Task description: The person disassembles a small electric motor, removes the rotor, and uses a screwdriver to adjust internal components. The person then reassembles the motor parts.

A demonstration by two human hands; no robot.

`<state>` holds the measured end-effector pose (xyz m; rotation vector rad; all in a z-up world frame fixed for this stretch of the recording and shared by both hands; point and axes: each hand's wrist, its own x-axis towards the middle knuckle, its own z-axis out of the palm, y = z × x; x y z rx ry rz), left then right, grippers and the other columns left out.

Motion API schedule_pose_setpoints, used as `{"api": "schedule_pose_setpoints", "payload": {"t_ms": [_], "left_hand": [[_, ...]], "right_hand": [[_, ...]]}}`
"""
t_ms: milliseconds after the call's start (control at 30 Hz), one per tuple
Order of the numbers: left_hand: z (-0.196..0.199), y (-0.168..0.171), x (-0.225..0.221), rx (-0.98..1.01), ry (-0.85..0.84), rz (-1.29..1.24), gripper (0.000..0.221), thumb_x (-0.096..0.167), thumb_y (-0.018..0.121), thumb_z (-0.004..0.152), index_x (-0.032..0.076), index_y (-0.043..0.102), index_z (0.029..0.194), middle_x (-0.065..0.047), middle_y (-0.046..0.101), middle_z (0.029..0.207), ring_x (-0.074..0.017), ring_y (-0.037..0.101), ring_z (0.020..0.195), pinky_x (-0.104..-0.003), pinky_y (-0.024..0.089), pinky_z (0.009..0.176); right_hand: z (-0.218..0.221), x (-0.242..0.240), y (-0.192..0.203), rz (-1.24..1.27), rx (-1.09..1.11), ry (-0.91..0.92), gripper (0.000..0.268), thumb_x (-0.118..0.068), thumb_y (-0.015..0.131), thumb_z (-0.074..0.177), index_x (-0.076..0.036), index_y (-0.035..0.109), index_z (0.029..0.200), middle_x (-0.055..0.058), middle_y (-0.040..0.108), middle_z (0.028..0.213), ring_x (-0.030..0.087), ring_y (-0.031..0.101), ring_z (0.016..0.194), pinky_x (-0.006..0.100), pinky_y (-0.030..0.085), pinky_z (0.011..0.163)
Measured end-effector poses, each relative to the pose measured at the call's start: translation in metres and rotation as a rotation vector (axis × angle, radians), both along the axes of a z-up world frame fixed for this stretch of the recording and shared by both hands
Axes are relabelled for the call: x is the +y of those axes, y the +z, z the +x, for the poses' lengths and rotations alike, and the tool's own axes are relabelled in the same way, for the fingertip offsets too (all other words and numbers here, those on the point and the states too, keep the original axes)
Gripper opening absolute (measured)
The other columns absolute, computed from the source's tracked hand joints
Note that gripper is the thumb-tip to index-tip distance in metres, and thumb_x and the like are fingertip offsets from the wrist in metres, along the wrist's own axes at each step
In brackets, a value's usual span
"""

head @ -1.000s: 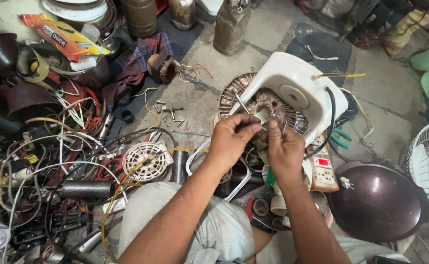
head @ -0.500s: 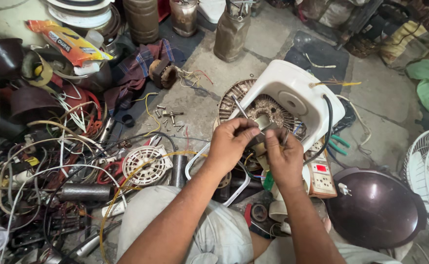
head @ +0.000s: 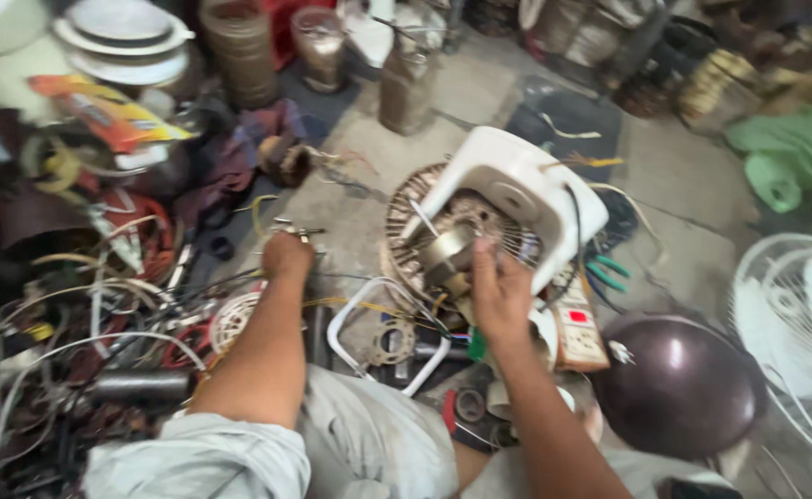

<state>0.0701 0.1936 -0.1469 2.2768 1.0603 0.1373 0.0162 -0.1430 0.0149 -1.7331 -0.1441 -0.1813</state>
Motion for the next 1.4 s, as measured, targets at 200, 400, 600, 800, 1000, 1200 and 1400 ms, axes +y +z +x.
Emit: {"api": "schedule_pose_setpoints", "payload": {"t_ms": [200, 400, 600, 800, 1000, 1200, 1400], "left_hand": [[-0.021, 0.117, -0.099, -0.787, -0.401, 0.068, 0.028, 0.022, 0.065, 0.102, 0.001, 0.067, 0.121, -0.021, 0.067, 0.121, -0.0402, 0.064, 0.112, -0.047, 0.051, 0.099], [-0.083, 0.187, -0.187, -0.894, -0.979, 0.100, 0.069, 0.037, 0.076, 0.091, 0.003, 0.051, 0.146, -0.023, 0.047, 0.149, -0.0457, 0.044, 0.136, -0.054, 0.038, 0.112], [-0.074, 0.184, -0.198, -0.797, -1.004, 0.154, 0.081, 0.046, 0.082, 0.081, 0.008, 0.051, 0.146, -0.023, 0.045, 0.150, -0.0445, 0.044, 0.136, -0.054, 0.039, 0.112], [-0.056, 0.163, -0.201, -0.735, -1.006, 0.220, 0.073, 0.044, 0.085, 0.081, 0.009, 0.058, 0.139, -0.024, 0.054, 0.141, -0.0422, 0.052, 0.130, -0.050, 0.044, 0.109], [-0.076, 0.160, -0.201, -0.726, -0.951, 0.183, 0.073, 0.033, 0.088, 0.083, 0.007, 0.056, 0.143, -0.025, 0.050, 0.141, -0.0453, 0.052, 0.126, -0.053, 0.046, 0.104], [-0.089, 0.168, -0.201, -0.769, -0.971, 0.130, 0.078, 0.025, 0.090, 0.084, 0.006, 0.049, 0.148, -0.027, 0.049, 0.138, -0.0466, 0.053, 0.126, -0.053, 0.046, 0.106], [-0.086, 0.172, -0.205, -0.739, -0.903, 0.143, 0.081, 0.030, 0.089, 0.078, 0.005, 0.050, 0.145, -0.027, 0.050, 0.135, -0.0466, 0.052, 0.123, -0.052, 0.048, 0.101]], "right_hand": [[-0.007, 0.000, 0.000, -0.034, -0.077, 0.007, 0.040, -0.031, 0.059, 0.109, -0.002, 0.069, 0.084, -0.002, 0.059, 0.067, 0.006, 0.048, 0.059, 0.026, 0.039, 0.052], [-0.068, -0.049, 0.038, 0.163, 0.325, 0.037, 0.025, -0.025, 0.053, 0.104, -0.009, 0.065, 0.119, 0.005, 0.058, 0.075, 0.010, 0.044, 0.049, 0.028, 0.039, 0.043], [-0.218, -0.142, 0.024, -0.503, 0.463, 0.148, 0.034, -0.019, 0.063, 0.092, -0.009, 0.072, 0.123, 0.007, 0.077, 0.091, 0.015, 0.076, 0.083, 0.031, 0.059, 0.078], [-0.313, -0.225, 0.049, -0.939, 0.183, -0.299, 0.042, -0.026, 0.071, 0.085, -0.011, 0.073, 0.124, 0.012, 0.068, 0.098, 0.027, 0.066, 0.085, 0.041, 0.055, 0.075], [-0.310, -0.245, 0.120, -1.236, 0.387, -0.581, 0.085, -0.049, 0.079, 0.076, -0.004, 0.054, 0.143, 0.021, 0.066, 0.119, 0.040, 0.065, 0.100, 0.049, 0.053, 0.084], [-0.295, -0.223, 0.115, -1.195, 0.596, -0.529, 0.117, -0.058, 0.088, 0.058, -0.010, 0.038, 0.153, 0.024, 0.057, 0.132, 0.043, 0.059, 0.118, 0.052, 0.049, 0.093], [-0.279, -0.222, 0.110, -1.185, 0.717, -0.522, 0.117, -0.058, 0.092, 0.059, -0.018, 0.035, 0.154, 0.020, 0.057, 0.133, 0.040, 0.064, 0.117, 0.049, 0.053, 0.095]]}}
